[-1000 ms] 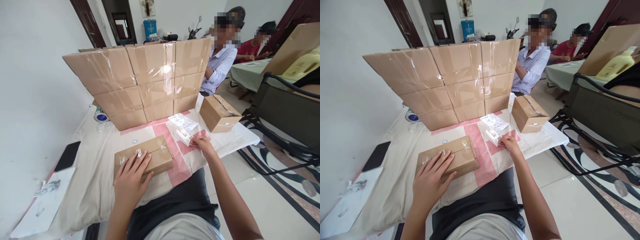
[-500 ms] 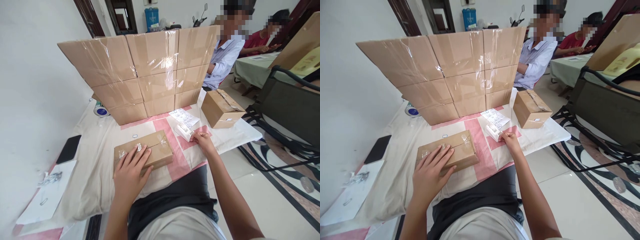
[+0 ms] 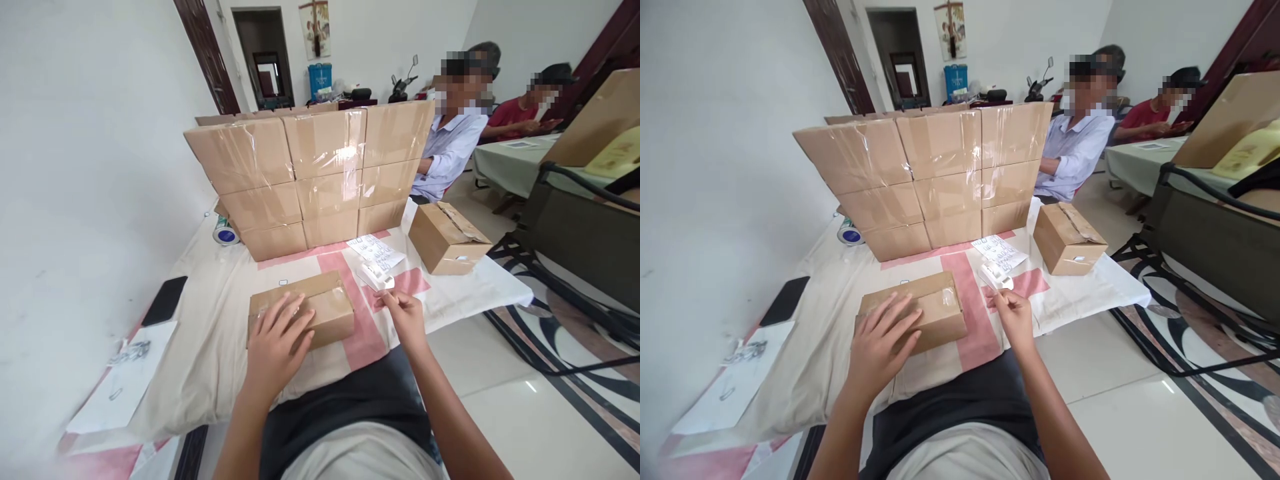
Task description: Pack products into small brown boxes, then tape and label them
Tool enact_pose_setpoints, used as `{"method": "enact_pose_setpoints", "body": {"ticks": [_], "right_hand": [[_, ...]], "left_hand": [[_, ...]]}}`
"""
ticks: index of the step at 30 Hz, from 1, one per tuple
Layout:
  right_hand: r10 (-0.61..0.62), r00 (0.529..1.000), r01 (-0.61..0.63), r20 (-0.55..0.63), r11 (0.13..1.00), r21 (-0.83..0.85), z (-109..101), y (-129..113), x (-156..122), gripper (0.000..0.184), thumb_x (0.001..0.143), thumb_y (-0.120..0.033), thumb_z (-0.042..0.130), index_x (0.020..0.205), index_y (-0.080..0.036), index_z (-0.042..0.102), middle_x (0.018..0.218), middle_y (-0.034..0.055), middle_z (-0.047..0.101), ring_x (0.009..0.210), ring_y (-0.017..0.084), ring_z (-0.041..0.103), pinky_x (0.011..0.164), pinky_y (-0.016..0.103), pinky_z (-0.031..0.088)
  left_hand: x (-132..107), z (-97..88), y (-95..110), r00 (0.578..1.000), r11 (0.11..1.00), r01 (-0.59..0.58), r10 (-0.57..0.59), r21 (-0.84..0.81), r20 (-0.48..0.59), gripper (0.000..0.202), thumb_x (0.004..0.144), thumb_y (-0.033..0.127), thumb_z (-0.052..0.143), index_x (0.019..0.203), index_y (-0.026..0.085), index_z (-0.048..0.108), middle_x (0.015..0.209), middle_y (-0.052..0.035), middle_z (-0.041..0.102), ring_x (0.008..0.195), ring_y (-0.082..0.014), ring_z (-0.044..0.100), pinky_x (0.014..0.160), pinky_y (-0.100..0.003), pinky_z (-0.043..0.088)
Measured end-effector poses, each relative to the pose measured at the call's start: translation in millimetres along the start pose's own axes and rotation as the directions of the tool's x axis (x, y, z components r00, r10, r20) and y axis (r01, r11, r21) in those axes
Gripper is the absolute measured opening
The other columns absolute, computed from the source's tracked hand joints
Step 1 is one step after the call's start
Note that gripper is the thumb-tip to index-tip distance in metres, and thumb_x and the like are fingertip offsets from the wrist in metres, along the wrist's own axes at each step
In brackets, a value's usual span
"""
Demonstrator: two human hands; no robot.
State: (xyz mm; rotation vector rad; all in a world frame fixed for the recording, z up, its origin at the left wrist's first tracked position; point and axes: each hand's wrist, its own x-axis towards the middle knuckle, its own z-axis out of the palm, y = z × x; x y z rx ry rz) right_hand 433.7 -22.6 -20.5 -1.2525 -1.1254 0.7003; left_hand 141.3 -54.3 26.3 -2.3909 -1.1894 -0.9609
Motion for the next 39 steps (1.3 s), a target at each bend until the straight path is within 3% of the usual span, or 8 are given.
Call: {"method": "enact_pose_setpoints", "body": {"ticks": [5,12,16,22,27,32,37,39], "right_hand": [[-0.357,0.915,0.345,0.185,0.934,0.099,13.5,-72.3,-41.9,0.041,0.093,-0.023,0.067,0.058,-0.021,0.045,0.084,0.006,0.076,0.092,0.023,0.076,0.078,0.032,0.058],[-0.622,0.709,0.617,0.333,0.775,0.133,36.3,-99.2,-74.9,0.033,0.09,-0.007,0.066,0.065,-0.02,0.049,0.109,0.0092,0.079,0.086,0.017,0.076,0.072,0.028,0.059],[-0.72,0.549,0.783,0.424,0.62,0.041,49.0,-94.6,-81.7,0.024,0.09,-0.004,0.063,0.073,-0.02,0.056,0.103,0.008,0.079,0.071,0.015,0.067,0.064,0.032,0.053],[-0.729,0.472,0.845,0.496,0.534,-0.019,59.0,-90.7,-83.1,0.018,0.092,-0.006,0.062,0.08,-0.019,0.061,0.102,0.0076,0.079,0.075,0.017,0.066,0.067,0.035,0.049],[-0.728,0.492,0.814,0.477,0.58,0.045,65.1,-83.8,-86.2,0.019,0.093,-0.006,0.062,0.081,-0.02,0.059,0.113,0.0081,0.079,0.076,0.015,0.07,0.07,0.035,0.048],[-0.568,0.705,0.647,0.424,0.76,-0.059,66.2,-70.9,-81.4,0.018,0.091,-0.022,0.073,0.08,-0.022,0.06,0.12,0.0092,0.077,0.096,0.023,0.076,0.077,0.037,0.053],[-0.517,0.793,0.581,0.321,0.801,-0.146,61.4,-65.8,-67.3,0.027,0.092,-0.02,0.072,0.072,-0.022,0.055,0.088,0.0038,0.077,0.079,0.019,0.073,0.067,0.031,0.052],[-0.548,0.793,0.596,0.265,0.787,-0.158,60.2,-70.6,-55.8,0.029,0.095,-0.016,0.066,0.071,-0.022,0.052,0.077,0.0013,0.071,0.07,0.015,0.067,0.061,0.028,0.049]], "left_hand": [[-9.1,-6.9,10.7,0.933,0.949,-0.058,-0.06,-0.31,-0.356,0.032,0.085,-0.001,0.065,0.107,0.022,0.068,0.108,-0.008,0.073,0.106,-0.0244,0.065,0.091,-0.043,0.055],[-6.3,-29.3,47.4,0.949,0.753,0.13,-0.284,-0.645,-0.139,0.022,0.095,0.02,0.065,0.117,0.023,0.066,0.106,-0.007,0.067,0.099,-0.0204,0.065,0.084,-0.035,0.056],[-3.7,-38.3,49.8,0.964,0.798,0.186,-0.262,-0.574,-0.052,0.022,0.092,0.017,0.069,0.113,0.023,0.068,0.106,-0.0057,0.063,0.099,-0.0183,0.063,0.086,-0.033,0.056],[-12.7,-37.4,42.6,0.966,0.914,0.099,-0.183,-0.393,-0.183,0.021,0.088,0.005,0.071,0.098,0.023,0.07,0.094,-0.0031,0.065,0.089,-0.0171,0.059,0.08,-0.032,0.052],[-29.0,-36.1,42.7,0.962,0.957,0.049,-0.122,-0.285,-0.243,0.016,0.091,0.005,0.066,0.097,0.021,0.067,0.086,-0.0033,0.066,0.082,-0.0179,0.058,0.078,-0.035,0.048],[-36.4,-42.3,45.1,0.97,0.968,0.057,-0.112,-0.243,-0.217,0.013,0.093,0.007,0.063,0.093,0.02,0.064,0.083,-0.0032,0.066,0.078,-0.0177,0.061,0.077,-0.036,0.046],[-37.3,-62.6,23.0,0.924,0.937,0.142,-0.241,-0.319,-0.298,0.014,0.094,0.008,0.059,0.093,0.022,0.06,0.088,-0.0038,0.06,0.082,-0.0184,0.059,0.076,-0.034,0.05],[-31.3,-74.9,4.0,0.929,0.919,0.225,-0.303,-0.325,-0.214,0.011,0.094,0.011,0.06,0.092,0.022,0.059,0.095,-0.0047,0.06,0.09,-0.019,0.06,0.08,-0.034,0.051]]}}
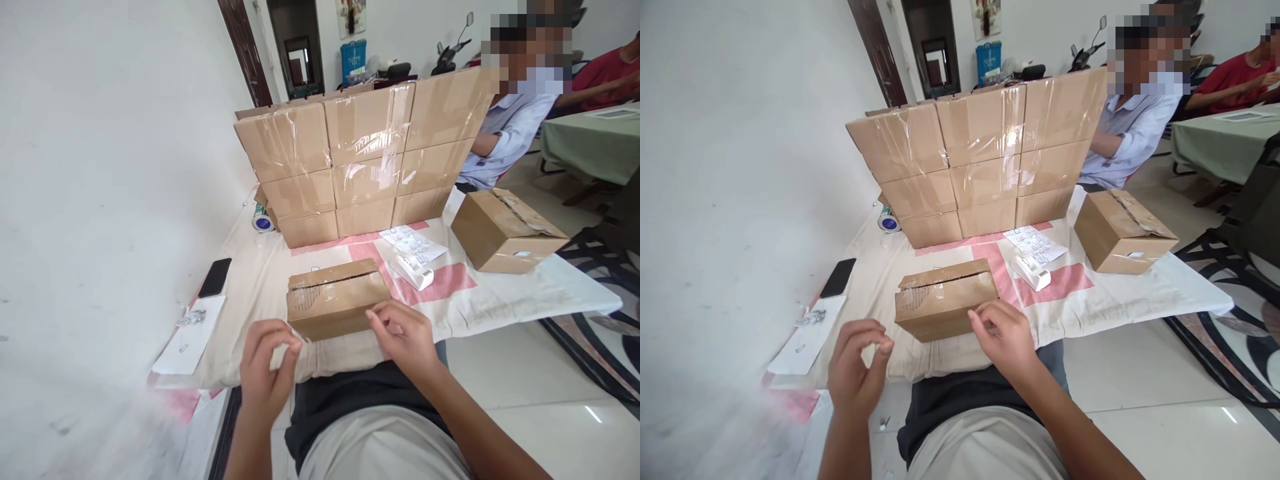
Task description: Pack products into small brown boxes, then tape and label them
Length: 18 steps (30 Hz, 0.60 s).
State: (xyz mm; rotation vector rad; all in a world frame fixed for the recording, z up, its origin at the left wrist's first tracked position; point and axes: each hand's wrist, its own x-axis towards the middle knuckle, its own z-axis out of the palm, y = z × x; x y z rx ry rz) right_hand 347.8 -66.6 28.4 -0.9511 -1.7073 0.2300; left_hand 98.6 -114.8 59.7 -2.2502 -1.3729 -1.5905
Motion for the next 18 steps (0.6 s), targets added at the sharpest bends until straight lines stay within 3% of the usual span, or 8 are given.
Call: {"method": "enact_pose_setpoints", "body": {"ticks": [3,6,8,11,18], "right_hand": [[-0.108,0.994,0.108,0.009,0.987,-0.12,-3.4,4.7,25.9,0.024,0.097,-0.016,0.061,0.074,-0.022,0.055,0.081,0.0034,0.071,0.079,0.02,0.065,0.072,0.034,0.052],[-0.135,0.967,0.193,0.217,0.942,-0.274,1.2,10.7,48.8,0.011,0.099,-0.026,0.058,0.094,-0.02,0.066,0.111,0.0107,0.074,0.111,0.03,0.064,0.096,0.049,0.05],[-0.123,0.915,0.258,0.385,0.911,-0.321,7.2,15.2,55.4,0.022,0.101,-0.031,0.055,0.115,-0.019,0.067,0.134,0.0139,0.067,0.127,0.033,0.058,0.11,0.055,0.043],[-0.094,0.858,0.292,0.505,0.898,-0.33,13.8,21.1,53.1,0.035,0.104,-0.033,0.051,0.133,-0.018,0.062,0.147,0.014,0.059,0.136,0.031,0.053,0.118,0.058,0.035],[-0.065,0.864,0.257,0.5,0.909,-0.327,13.9,25.3,48.6,0.038,0.104,-0.035,0.049,0.134,-0.017,0.063,0.147,0.0127,0.06,0.138,0.031,0.052,0.12,0.057,0.033]], "left_hand": [[29.8,-15.3,-19.5,0.958,0.995,0.102,-0.101,0.008,0.269,0.014,0.1,0.02,0.053,0.086,0.022,0.056,0.11,-0.0075,0.062,0.106,-0.0214,0.061,0.092,-0.037,0.051],[58.1,-15.8,-36.8,0.865,0.986,0.159,-0.162,0.047,0.475,0.019,0.1,0.027,0.051,0.082,0.022,0.054,0.121,-0.0085,0.062,0.118,-0.0245,0.058,0.102,-0.043,0.049],[70.7,-10.4,-46.7,0.802,0.982,0.154,-0.188,0.107,0.567,0.014,0.095,0.027,0.056,0.082,0.023,0.053,0.126,-0.0082,0.061,0.122,-0.0268,0.057,0.104,-0.047,0.047],[80.0,-2.3,-58.5,0.746,0.977,0.103,-0.201,0.187,0.635,0.009,0.086,0.022,0.061,0.085,0.023,0.052,0.132,-0.0091,0.06,0.128,-0.0305,0.053,0.104,-0.051,0.046],[84.5,3.4,-66.5,0.724,0.978,0.082,-0.19,0.19,0.663,0.012,0.08,0.018,0.058,0.087,0.024,0.051,0.129,-0.0099,0.061,0.132,-0.0311,0.052,0.106,-0.051,0.047]]}}
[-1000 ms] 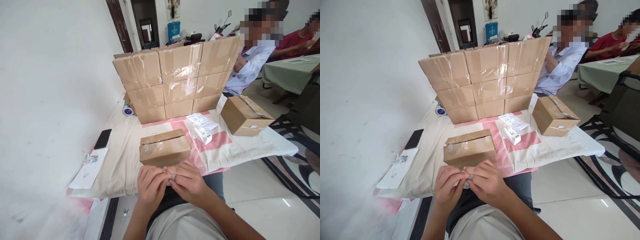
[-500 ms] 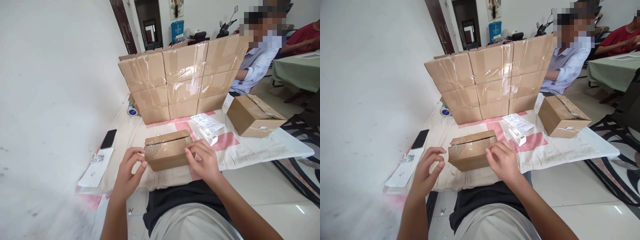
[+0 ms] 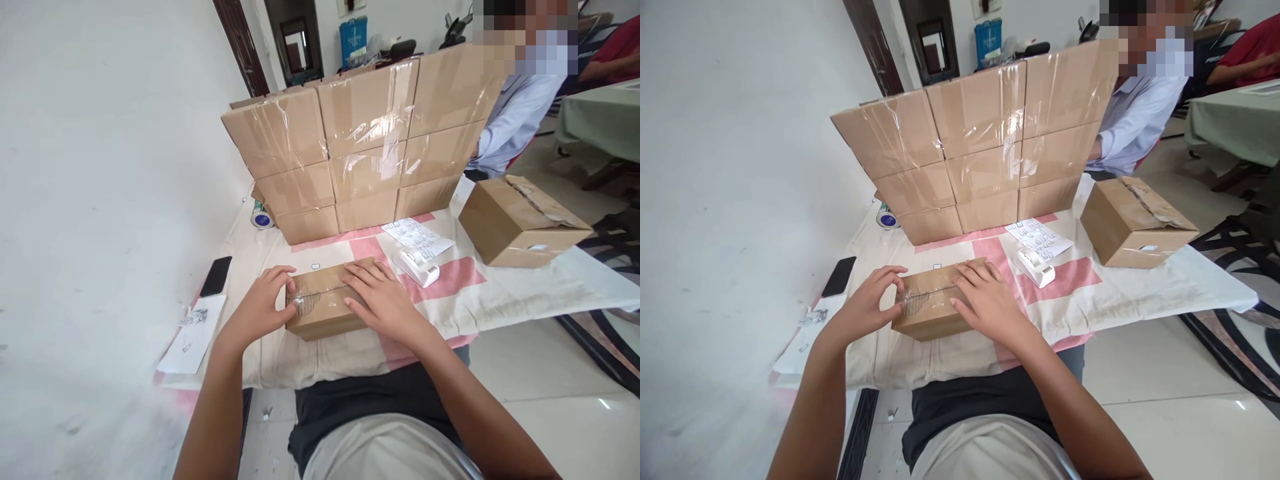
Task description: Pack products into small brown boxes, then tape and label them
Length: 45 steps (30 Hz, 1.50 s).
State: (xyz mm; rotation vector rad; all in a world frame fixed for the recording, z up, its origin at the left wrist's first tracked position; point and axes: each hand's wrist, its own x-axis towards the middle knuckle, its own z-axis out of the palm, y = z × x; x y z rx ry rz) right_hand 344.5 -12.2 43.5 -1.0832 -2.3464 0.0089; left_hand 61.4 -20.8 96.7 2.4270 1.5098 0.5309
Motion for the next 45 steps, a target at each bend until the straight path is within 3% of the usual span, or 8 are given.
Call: {"method": "enact_pose_setpoints", "body": {"ticks": [6,11,16,28,33,37,42,45], "right_hand": [[0.02,0.999,-0.019,-0.027,0.999,0.038,2.8,1.8,2.0,0.037,0.103,-0.035,0.051,0.133,-0.018,0.064,0.146,0.0121,0.061,0.136,0.031,0.054,0.12,0.057,0.033],[0.026,0.999,-0.024,-0.033,0.998,0.064,2.4,2.5,0.3,0.035,0.103,-0.035,0.052,0.131,-0.019,0.066,0.145,0.0116,0.062,0.137,0.031,0.053,0.121,0.058,0.032],[0.037,0.999,-0.034,-0.037,0.996,0.077,1.3,2.6,-0.7,0.036,0.102,-0.034,0.054,0.132,-0.02,0.066,0.146,0.0111,0.062,0.138,0.031,0.053,0.122,0.058,0.031],[0.042,0.997,-0.037,-0.057,0.996,0.084,2.0,3.3,-1.9,0.035,0.101,-0.033,0.055,0.13,-0.018,0.066,0.145,0.0108,0.062,0.138,0.029,0.052,0.123,0.055,0.031],[0.044,0.998,-0.038,-0.054,0.994,0.102,2.7,4.0,-0.9,0.034,0.1,-0.033,0.057,0.129,-0.02,0.067,0.144,0.0106,0.063,0.138,0.03,0.053,0.122,0.057,0.032],[0.032,0.998,-0.026,-0.057,0.995,0.099,4.0,3.9,-0.6,0.033,0.101,-0.034,0.055,0.128,-0.02,0.067,0.143,0.0111,0.063,0.137,0.03,0.053,0.122,0.057,0.032],[0.041,0.998,-0.036,-0.051,0.995,0.093,4.7,3.5,-1.1,0.034,0.102,-0.035,0.054,0.13,-0.019,0.066,0.145,0.0111,0.062,0.138,0.03,0.052,0.123,0.056,0.03],[0.042,0.999,-0.039,-0.031,0.995,0.09,4.3,2.9,-0.3,0.035,0.101,-0.036,0.055,0.129,-0.018,0.066,0.144,0.0114,0.062,0.139,0.03,0.052,0.124,0.056,0.03]], "left_hand": [[-2.1,-2.8,3.4,1.0,0.986,0.005,-0.008,-0.168,-0.018,0.012,0.083,0.016,0.058,0.091,0.023,0.051,0.131,-0.0097,0.061,0.127,-0.0277,0.057,0.107,-0.049,0.047],[-15.9,-11.5,25.9,0.997,0.879,0.039,-0.068,-0.476,-0.043,0.017,0.093,0.028,0.064,0.09,0.024,0.048,0.093,-0.0037,0.071,0.088,-0.0197,0.069,0.078,-0.035,0.057],[-9.9,-0.1,41.6,0.992,0.896,0.103,-0.124,-0.433,-0.021,0.018,0.092,0.034,0.068,0.088,0.024,0.053,0.089,-0.0016,0.072,0.084,-0.0189,0.069,0.074,-0.032,0.055],[23.3,30.6,40.1,0.994,0.927,0.106,-0.114,-0.359,0.001,0.019,0.087,0.034,0.069,0.094,0.025,0.054,0.088,0.0012,0.074,0.075,-0.0177,0.067,0.072,-0.032,0.05],[26.5,42.1,31.5,0.997,0.989,-0.017,0.006,-0.15,-0.077,0.019,0.088,0.027,0.069,0.102,0.025,0.056,0.095,-0.0006,0.074,0.089,-0.0221,0.067,0.09,-0.041,0.047],[26.5,44.2,24.5,0.992,0.998,-0.063,0.063,0.0,-0.112,0.021,0.09,0.034,0.069,0.105,0.024,0.059,0.119,-0.0068,0.067,0.112,-0.0279,0.058,0.096,-0.045,0.045],[28.6,46.2,17.9,0.994,0.997,0.073,-0.069,0.04,-0.09,0.06,0.09,0.05,0.068,0.142,0.027,0.049,0.143,-0.0111,0.058,0.132,-0.034,0.049,0.107,-0.052,0.038],[31.4,48.6,16.8,0.99,0.99,0.138,-0.138,0.033,-0.006,0.051,0.099,0.052,0.053,0.144,0.029,0.051,0.143,-0.0095,0.061,0.132,-0.0334,0.052,0.107,-0.053,0.038]]}}
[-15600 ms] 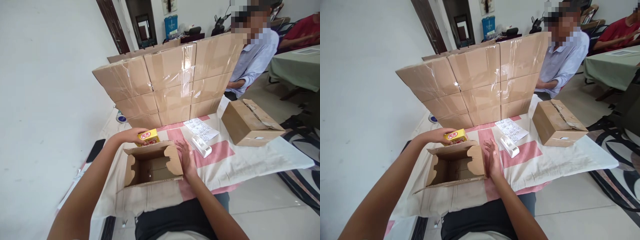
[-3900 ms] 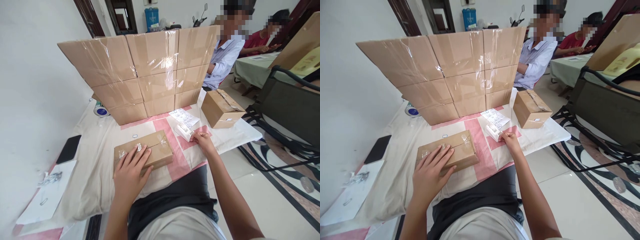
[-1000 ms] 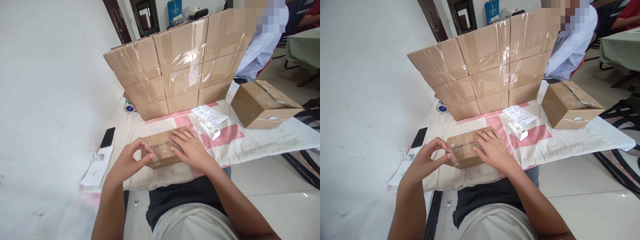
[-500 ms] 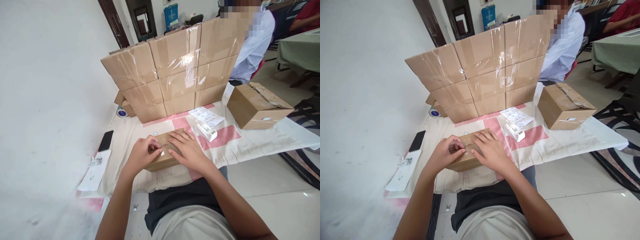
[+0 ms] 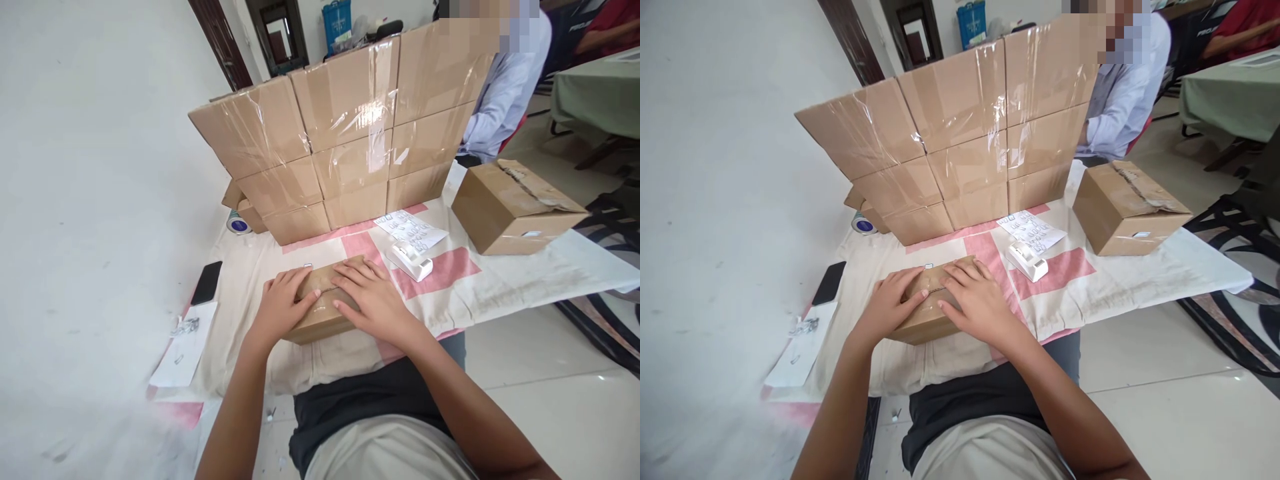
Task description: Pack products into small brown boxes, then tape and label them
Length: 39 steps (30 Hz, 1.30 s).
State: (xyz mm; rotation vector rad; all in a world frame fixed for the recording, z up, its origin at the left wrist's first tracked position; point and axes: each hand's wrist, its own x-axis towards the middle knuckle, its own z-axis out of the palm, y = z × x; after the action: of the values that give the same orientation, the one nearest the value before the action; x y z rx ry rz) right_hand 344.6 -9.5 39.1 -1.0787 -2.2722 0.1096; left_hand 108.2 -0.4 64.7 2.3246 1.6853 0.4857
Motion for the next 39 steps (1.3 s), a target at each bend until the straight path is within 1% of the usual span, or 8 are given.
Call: {"method": "enact_pose_setpoints", "body": {"ticks": [13,20,23,28,31,35,37,39], "right_hand": [[0.009,1.0,-0.008,-0.024,0.999,0.042,1.6,-1.4,3.1,0.028,0.098,-0.034,0.06,0.12,-0.018,0.07,0.139,0.0123,0.066,0.134,0.032,0.055,0.121,0.057,0.034],[0.004,0.989,0.059,-0.148,0.907,0.418,-3.6,17.7,-7.1,0.016,0.098,-0.028,0.062,0.109,-0.022,0.071,0.129,0.0101,0.07,0.127,0.028,0.06,0.114,0.054,0.043],[0.148,0.949,0.017,-0.278,0.857,0.515,-16.6,59.7,-11.2,0.014,0.098,-0.023,0.058,0.097,-0.024,0.071,0.117,0.008,0.072,0.115,0.024,0.066,0.102,0.046,0.052],[0.395,0.852,-0.263,-0.343,0.89,0.371,-38.6,176.8,1.8,0.011,0.091,-0.023,0.06,0.09,-0.022,0.071,0.099,0.0055,0.075,0.097,0.024,0.069,0.091,0.041,0.053],[0.401,0.888,-0.354,-0.225,0.909,0.22,-39.4,244.3,19.7,0.016,0.088,-0.021,0.058,0.093,-0.021,0.073,0.105,0.0079,0.074,0.101,0.025,0.068,0.093,0.043,0.052],[0.281,0.958,-0.281,0.05,0.96,0.002,-25.2,299.2,38.0,0.029,0.088,-0.013,0.054,0.103,-0.02,0.077,0.122,0.0125,0.069,0.116,0.03,0.06,0.105,0.051,0.046],[0.255,0.958,-0.244,0.133,0.965,-0.094,-16.1,311.1,39.0,0.034,0.087,-0.009,0.052,0.104,-0.021,0.079,0.129,0.0133,0.065,0.124,0.034,0.053,0.107,0.056,0.042],[0.252,0.95,-0.229,0.186,0.964,-0.134,-8.8,316.1,34.7,0.036,0.089,-0.009,0.052,0.107,-0.023,0.079,0.136,0.0135,0.06,0.13,0.037,0.047,0.106,0.059,0.041]], "left_hand": [[13.1,1.3,-0.5,0.995,0.987,0.1,-0.095,-0.127,0.038,0.033,0.099,0.048,0.049,0.123,0.029,0.063,0.132,-0.0046,0.068,0.118,-0.0313,0.059,0.099,-0.049,0.047],[9.4,1.4,-3.8,0.994,0.993,0.093,-0.089,-0.067,0.058,0.051,0.093,0.061,0.055,0.133,0.029,0.059,0.136,-0.0047,0.065,0.119,-0.0319,0.059,0.1,-0.048,0.045],[10.9,2.2,-9.1,0.99,0.985,0.132,-0.126,-0.11,0.059,0.05,0.096,0.063,0.049,0.134,0.032,0.06,0.133,-0.0041,0.067,0.115,-0.0303,0.061,0.098,-0.046,0.047],[32.3,9.7,-18.5,0.979,0.974,0.201,-0.197,-0.104,0.048,0.057,0.091,0.07,0.054,0.139,0.038,0.059,0.114,-0.0047,0.07,0.097,-0.0296,0.067,0.086,-0.044,0.051],[57.3,12.5,-22.1,0.987,0.979,0.162,-0.16,-0.123,0.026,0.057,0.089,0.069,0.057,0.136,0.038,0.063,0.113,-0.005,0.071,0.097,-0.0305,0.067,0.084,-0.043,0.052],[96.8,4.8,-34.3,0.988,0.946,0.109,-0.136,-0.306,-0.068,0.063,0.082,0.064,0.068,0.137,0.033,0.062,0.114,-0.0052,0.072,0.104,-0.0293,0.068,0.085,-0.039,0.053],[117.3,4.1,-48.9,0.954,0.874,0.096,-0.218,-0.476,-0.207,0.061,0.081,0.058,0.07,0.135,0.029,0.063,0.108,-0.0045,0.072,0.1,-0.0247,0.068,0.084,-0.034,0.054],[136.9,14.7,-69.0,0.883,0.771,0.053,-0.333,-0.635,-0.33,0.053,0.08,0.05,0.072,0.125,0.024,0.066,0.101,-0.0037,0.071,0.091,-0.0194,0.068,0.081,-0.03,0.053]]}}
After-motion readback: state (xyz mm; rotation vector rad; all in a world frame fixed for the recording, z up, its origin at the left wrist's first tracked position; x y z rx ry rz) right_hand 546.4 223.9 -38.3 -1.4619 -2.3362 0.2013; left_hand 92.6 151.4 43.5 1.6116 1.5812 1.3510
